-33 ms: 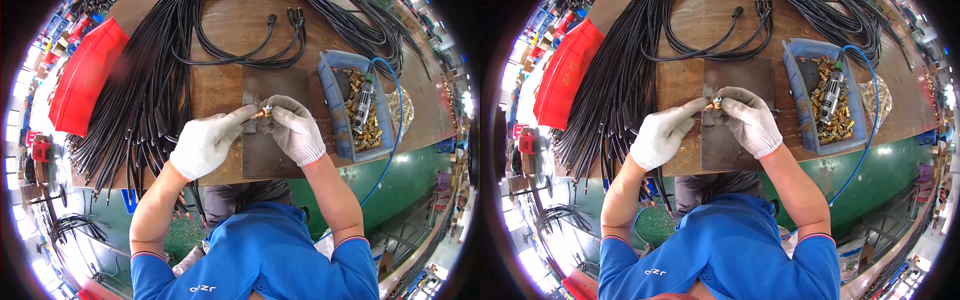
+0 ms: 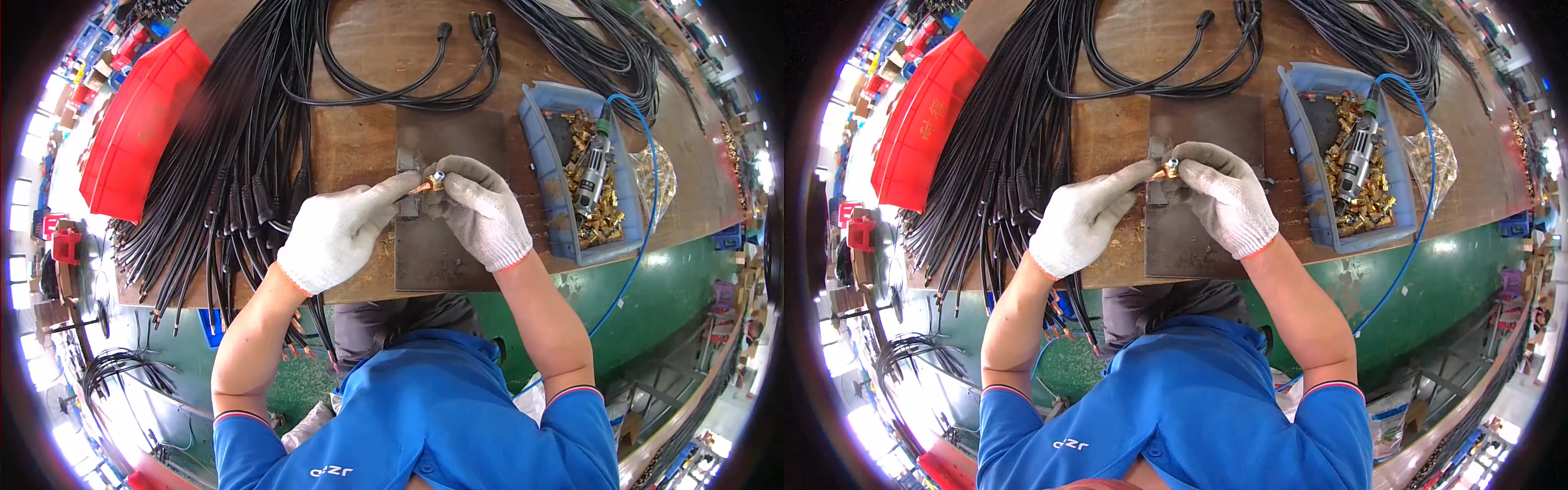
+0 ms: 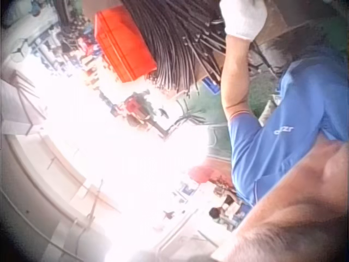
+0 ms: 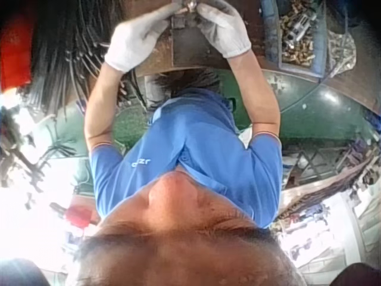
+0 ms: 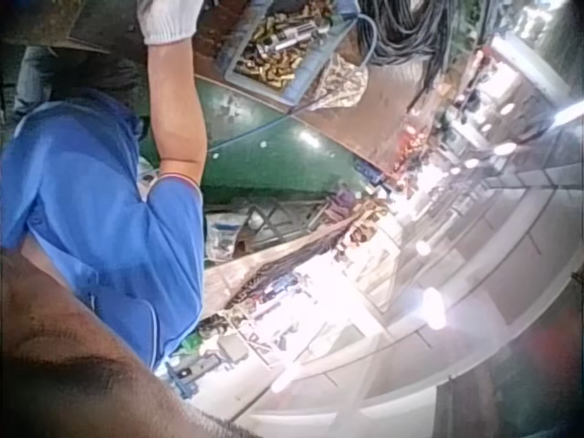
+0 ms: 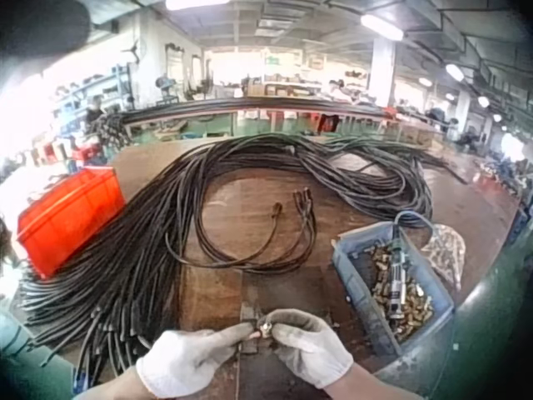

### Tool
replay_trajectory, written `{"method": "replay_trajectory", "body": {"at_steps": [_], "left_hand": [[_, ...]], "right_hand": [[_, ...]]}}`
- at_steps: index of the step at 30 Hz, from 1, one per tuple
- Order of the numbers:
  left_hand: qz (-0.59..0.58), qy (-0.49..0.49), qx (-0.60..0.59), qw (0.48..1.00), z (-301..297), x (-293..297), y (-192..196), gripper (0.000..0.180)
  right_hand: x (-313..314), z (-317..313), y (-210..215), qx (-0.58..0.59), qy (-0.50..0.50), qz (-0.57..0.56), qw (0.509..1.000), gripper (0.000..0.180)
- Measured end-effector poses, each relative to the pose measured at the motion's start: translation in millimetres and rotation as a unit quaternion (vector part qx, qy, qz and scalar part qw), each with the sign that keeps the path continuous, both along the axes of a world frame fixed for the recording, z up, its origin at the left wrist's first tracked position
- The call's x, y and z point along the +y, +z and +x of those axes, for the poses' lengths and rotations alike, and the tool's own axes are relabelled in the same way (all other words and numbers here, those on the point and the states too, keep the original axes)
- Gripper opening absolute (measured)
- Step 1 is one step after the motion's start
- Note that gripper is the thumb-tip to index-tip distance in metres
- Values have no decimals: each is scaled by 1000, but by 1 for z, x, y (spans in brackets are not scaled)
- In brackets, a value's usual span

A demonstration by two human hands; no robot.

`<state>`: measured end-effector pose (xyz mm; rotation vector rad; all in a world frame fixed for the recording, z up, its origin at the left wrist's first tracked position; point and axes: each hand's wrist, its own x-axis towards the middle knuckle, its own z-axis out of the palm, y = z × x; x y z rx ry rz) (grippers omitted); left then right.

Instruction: The person repeatedly picks up black cables with exposed copper ends, places a brass connector onto the end, and uses a handheld pneumatic crimping tool to secure it. After crimping, the person slides a black plastic boot over the connector and places the finished cable on the table. This process is repeated for multiple cables throughout the clip.

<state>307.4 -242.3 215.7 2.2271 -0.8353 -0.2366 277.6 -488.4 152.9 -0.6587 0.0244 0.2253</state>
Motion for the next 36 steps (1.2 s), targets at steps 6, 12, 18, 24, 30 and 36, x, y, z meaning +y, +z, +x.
{"method": "replay_trajectory", "body": {"at_steps": [6,12,18,24,30,36], "left_hand": [[37,1,-17,999,1,-3,-1,50],[23,-2,-47,999,5,-6,-14,40],[46,7,-90,995,10,-5,-24,28],[53,31,-174,983,19,-8,-32,25],[128,42,-181,974,35,-5,-26,24],[144,42,-93,984,43,-4,-43,25]], "right_hand": [[-7,1,8,-8,-33,-210,977,23],[-5,3,18,-65,4,-391,918,20],[-4,10,15,-165,-1,-556,815,17],[2,19,21,-231,-67,-659,712,18],[16,29,18,-240,-107,-703,661,17],[18,36,8,-256,-92,-742,613,14]]}}
